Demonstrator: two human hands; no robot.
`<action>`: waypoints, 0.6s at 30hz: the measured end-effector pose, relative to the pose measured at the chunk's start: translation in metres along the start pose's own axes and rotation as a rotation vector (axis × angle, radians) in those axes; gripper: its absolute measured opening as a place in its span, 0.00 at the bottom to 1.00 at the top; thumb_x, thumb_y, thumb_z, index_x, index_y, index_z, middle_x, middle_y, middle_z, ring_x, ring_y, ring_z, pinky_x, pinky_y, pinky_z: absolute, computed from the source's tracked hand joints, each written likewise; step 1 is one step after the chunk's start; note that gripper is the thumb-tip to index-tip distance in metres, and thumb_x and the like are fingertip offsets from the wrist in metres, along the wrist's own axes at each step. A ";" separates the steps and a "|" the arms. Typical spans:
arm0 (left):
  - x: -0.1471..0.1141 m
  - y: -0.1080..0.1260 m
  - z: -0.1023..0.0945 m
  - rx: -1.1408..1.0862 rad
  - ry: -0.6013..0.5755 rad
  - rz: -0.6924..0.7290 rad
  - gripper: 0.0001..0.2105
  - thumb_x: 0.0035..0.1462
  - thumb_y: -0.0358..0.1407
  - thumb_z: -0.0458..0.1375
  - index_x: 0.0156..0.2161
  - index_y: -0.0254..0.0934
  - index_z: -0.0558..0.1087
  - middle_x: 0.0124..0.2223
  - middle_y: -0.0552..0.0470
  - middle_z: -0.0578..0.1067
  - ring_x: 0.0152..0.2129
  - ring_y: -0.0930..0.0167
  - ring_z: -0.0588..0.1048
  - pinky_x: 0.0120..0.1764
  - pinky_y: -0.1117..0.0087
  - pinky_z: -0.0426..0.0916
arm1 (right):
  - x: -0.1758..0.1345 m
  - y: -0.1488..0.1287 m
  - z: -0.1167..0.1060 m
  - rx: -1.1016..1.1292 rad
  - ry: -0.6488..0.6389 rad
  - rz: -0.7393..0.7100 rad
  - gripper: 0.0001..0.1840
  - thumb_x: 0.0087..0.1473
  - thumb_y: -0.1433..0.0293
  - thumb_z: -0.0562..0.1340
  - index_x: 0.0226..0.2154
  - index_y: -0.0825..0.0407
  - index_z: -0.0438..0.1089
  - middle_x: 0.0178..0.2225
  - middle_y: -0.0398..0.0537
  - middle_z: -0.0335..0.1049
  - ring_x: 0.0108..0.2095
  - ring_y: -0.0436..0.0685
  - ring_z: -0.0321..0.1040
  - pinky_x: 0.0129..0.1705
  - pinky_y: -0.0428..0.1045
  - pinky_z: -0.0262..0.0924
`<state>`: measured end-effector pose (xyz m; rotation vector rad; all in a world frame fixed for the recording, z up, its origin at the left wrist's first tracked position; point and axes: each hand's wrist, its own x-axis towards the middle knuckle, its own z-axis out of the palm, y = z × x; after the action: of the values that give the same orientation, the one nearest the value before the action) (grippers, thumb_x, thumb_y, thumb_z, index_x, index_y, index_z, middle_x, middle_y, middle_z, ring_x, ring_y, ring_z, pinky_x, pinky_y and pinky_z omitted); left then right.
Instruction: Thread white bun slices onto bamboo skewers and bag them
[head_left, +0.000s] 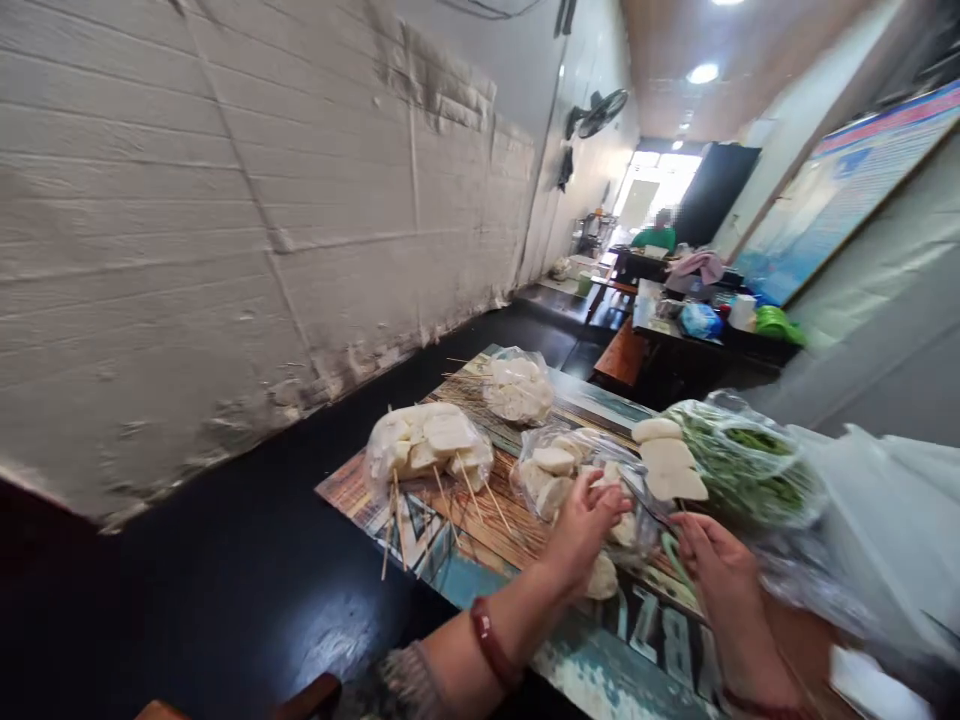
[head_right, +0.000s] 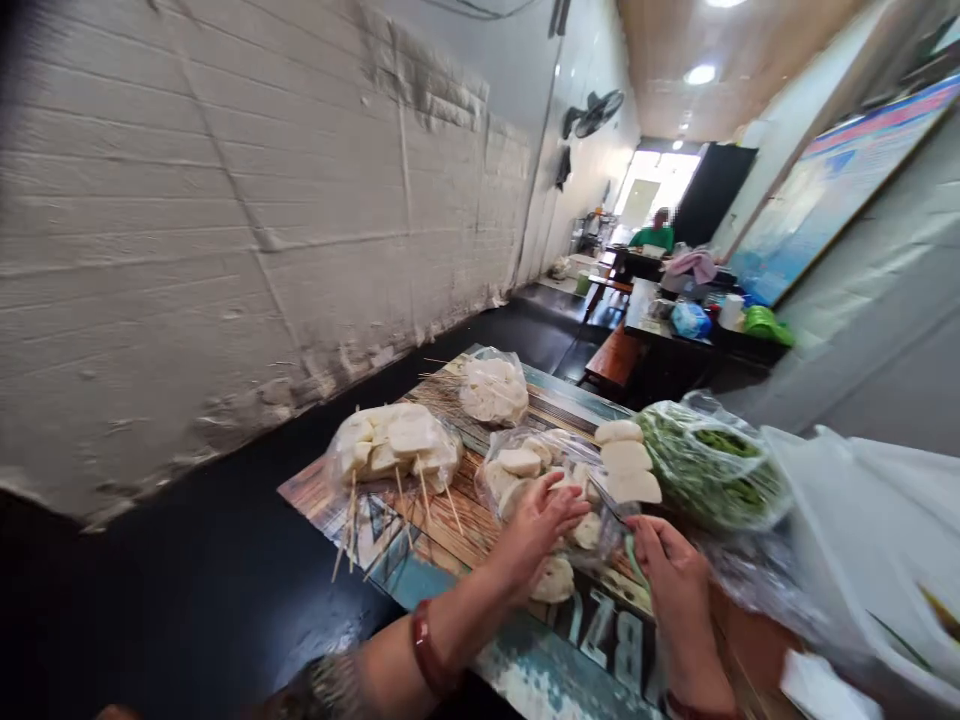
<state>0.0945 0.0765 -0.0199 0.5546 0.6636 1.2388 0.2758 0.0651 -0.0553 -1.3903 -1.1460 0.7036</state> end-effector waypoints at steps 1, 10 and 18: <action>-0.015 0.006 -0.004 0.049 -0.068 -0.005 0.33 0.43 0.49 0.71 0.51 0.34 0.68 0.48 0.42 0.76 0.37 0.68 0.79 0.42 0.69 0.69 | 0.000 -0.005 0.000 0.049 0.008 0.021 0.24 0.48 0.47 0.65 0.30 0.52 0.74 0.15 0.37 0.56 0.15 0.48 0.50 0.16 0.46 0.44; -0.106 0.026 -0.105 0.392 -0.440 -0.349 0.25 0.41 0.49 0.71 0.39 0.33 0.74 0.32 0.49 0.79 0.22 0.74 0.76 0.32 0.72 0.66 | -0.031 -0.077 0.048 0.164 -0.204 0.077 0.23 0.49 0.50 0.66 0.30 0.54 0.74 0.17 0.37 0.55 0.18 0.47 0.48 0.20 0.45 0.40; -0.120 0.007 -0.156 0.454 -0.505 -0.377 0.28 0.38 0.52 0.70 0.42 0.34 0.77 0.34 0.48 0.78 0.23 0.75 0.74 0.29 0.74 0.63 | -0.065 -0.150 0.171 0.293 -0.619 0.182 0.25 0.45 0.49 0.68 0.28 0.55 0.73 0.16 0.36 0.56 0.16 0.43 0.44 0.18 0.43 0.35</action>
<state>-0.0449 -0.0344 -0.1041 1.0253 0.5801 0.5543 0.0627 0.0523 0.0466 -1.0571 -1.3241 1.4409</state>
